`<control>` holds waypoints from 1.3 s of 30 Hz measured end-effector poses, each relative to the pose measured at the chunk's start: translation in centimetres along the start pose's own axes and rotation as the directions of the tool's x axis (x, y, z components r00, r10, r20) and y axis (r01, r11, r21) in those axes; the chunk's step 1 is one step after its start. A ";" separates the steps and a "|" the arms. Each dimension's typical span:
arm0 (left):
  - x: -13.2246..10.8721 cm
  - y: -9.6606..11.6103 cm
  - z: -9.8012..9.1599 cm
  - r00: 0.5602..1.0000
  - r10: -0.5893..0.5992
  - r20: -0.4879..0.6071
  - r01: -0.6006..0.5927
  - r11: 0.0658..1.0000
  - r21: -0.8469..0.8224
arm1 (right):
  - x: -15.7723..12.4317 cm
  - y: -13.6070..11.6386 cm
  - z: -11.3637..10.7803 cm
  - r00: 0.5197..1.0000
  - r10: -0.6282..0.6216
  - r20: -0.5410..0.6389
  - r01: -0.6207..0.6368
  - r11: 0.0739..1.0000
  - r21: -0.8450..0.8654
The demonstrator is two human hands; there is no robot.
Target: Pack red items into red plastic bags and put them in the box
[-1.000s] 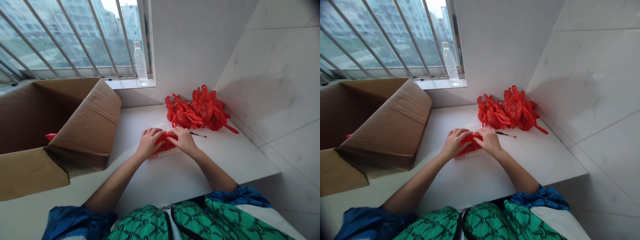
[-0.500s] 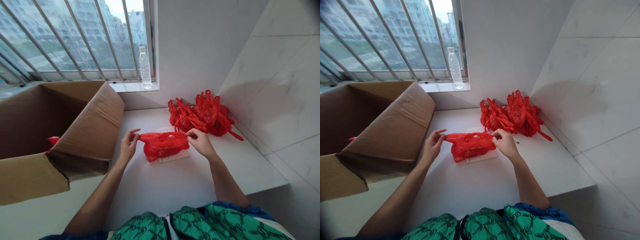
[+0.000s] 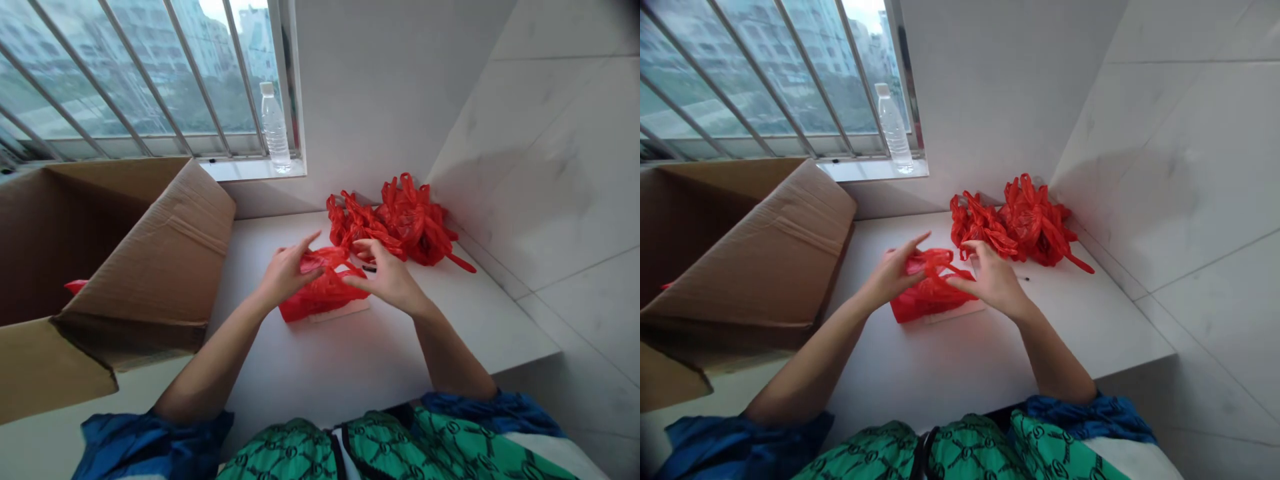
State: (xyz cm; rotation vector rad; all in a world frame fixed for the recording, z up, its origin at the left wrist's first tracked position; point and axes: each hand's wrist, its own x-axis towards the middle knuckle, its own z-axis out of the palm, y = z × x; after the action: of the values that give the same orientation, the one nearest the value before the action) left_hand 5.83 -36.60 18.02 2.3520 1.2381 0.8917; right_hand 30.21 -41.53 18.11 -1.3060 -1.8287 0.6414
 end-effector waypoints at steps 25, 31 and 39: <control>-8.4 3.0 -3.7 0.966 0.254 0.052 -0.212 0.887 -0.410 | -0.3 -2.2 3.1 0.862 -0.296 0.411 0.412 0.883 -0.227; -9.3 1.9 -4.1 0.966 0.238 0.103 -0.181 0.902 -0.391 | -0.6 -0.3 3.1 0.831 -0.422 0.362 0.520 0.820 -0.237; -8.3 3.0 -4.3 0.913 0.305 0.272 -0.184 0.901 -0.393 | -0.7 0.0 4.6 0.900 -0.331 0.283 0.430 0.772 -0.467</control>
State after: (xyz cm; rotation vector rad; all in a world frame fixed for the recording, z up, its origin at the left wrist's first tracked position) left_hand 1.27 -45.13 19.84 2.2623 0.5921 0.6877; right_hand 26.55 -42.02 15.27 -1.1592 -2.4519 0.0292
